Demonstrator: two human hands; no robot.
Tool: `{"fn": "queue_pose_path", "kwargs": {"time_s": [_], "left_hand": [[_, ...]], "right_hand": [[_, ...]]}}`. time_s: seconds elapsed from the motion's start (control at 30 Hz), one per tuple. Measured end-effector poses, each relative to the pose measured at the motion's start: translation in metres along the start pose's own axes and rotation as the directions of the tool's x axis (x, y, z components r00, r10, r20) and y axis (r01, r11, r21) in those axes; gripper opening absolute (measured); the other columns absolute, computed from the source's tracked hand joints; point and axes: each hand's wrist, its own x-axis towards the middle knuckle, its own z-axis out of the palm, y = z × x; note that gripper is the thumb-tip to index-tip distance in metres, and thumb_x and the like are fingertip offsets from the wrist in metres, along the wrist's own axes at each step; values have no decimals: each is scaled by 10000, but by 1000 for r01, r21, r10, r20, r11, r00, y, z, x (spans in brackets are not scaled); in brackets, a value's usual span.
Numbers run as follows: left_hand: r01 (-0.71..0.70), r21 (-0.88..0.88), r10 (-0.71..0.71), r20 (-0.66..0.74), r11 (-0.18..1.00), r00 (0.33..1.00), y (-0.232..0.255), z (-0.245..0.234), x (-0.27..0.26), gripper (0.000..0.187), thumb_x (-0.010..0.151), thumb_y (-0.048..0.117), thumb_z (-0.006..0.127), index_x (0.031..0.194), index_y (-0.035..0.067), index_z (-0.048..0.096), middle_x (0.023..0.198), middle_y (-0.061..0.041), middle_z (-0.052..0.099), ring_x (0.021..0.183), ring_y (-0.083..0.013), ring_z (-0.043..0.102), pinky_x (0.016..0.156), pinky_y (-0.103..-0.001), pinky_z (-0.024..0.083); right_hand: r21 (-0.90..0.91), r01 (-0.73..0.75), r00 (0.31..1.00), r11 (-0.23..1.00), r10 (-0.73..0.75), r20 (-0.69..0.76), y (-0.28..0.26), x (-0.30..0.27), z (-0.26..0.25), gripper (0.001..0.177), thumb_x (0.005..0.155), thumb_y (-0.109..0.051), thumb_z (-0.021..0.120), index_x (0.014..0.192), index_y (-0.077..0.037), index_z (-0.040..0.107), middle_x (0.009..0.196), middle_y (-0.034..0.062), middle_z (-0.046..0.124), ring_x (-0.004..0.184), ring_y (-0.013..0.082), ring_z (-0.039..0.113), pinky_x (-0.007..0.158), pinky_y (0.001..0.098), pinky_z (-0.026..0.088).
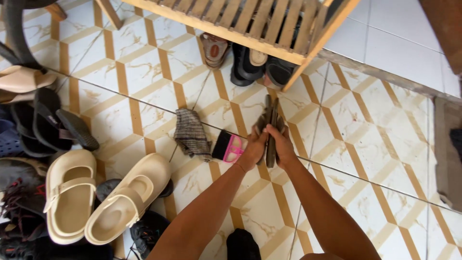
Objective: Cleaning several pairs of shoes with a brush and a cloth.
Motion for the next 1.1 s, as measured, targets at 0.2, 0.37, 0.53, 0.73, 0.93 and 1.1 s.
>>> {"fn": "queue_pose_path", "kwargs": {"time_s": [0.2,0.37,0.53,0.73,0.93,1.1], "left_hand": [[-61,-356,-17,-212,933,977,-9,8,2,695,986,491,519,1457,-18,480,1402,-178,581,1277,-290,557,1066,-385,443],[-124,-289,93,-117,949,989,-11,4,-1,639,994,477,523,1465,56,427,1475,-118,518,1337,-209,484,1119,-342,362],[-71,-8,68,-169,997,983,-26,10,-8,619,1017,494,518,1381,-3,571,1392,-233,524,1290,-340,516,1114,-407,394],[20,-9,-22,-241,1000,970,-26,17,-15,726,987,573,471,1516,76,481,1478,-259,369,1374,-370,391,1171,-420,321],[80,-168,-88,-38,982,995,-53,-24,5,731,1045,631,449,1452,25,477,1530,-244,443,1412,-355,443,1148,-398,367],[21,745,230,-233,666,945,5,-118,-4,603,935,434,604,1479,186,530,1338,-332,485,1283,-488,433,1109,-557,357]], "right_hand": [[171,59,998,984,-56,-23,15,6,-14,573,961,-524,643,1314,-74,624,1133,39,660,1003,156,615,866,321,513],[146,-130,991,981,132,-7,18,6,-23,686,932,-630,566,1382,-113,594,1153,34,652,1010,154,599,874,323,517],[107,-58,993,993,46,112,22,-13,-17,691,925,-574,629,1378,-55,582,1235,57,683,1079,159,640,908,309,536],[137,-108,984,985,87,153,23,-18,-20,640,940,-539,646,1349,-51,583,1192,67,686,1057,177,654,885,335,554],[143,-229,942,963,182,283,10,-23,-19,535,860,-342,765,1288,-54,622,1146,84,732,1012,211,717,876,389,599],[299,-251,953,921,180,244,7,-7,-17,394,869,-240,787,1202,-57,682,1080,71,759,947,209,734,853,381,603]]}}
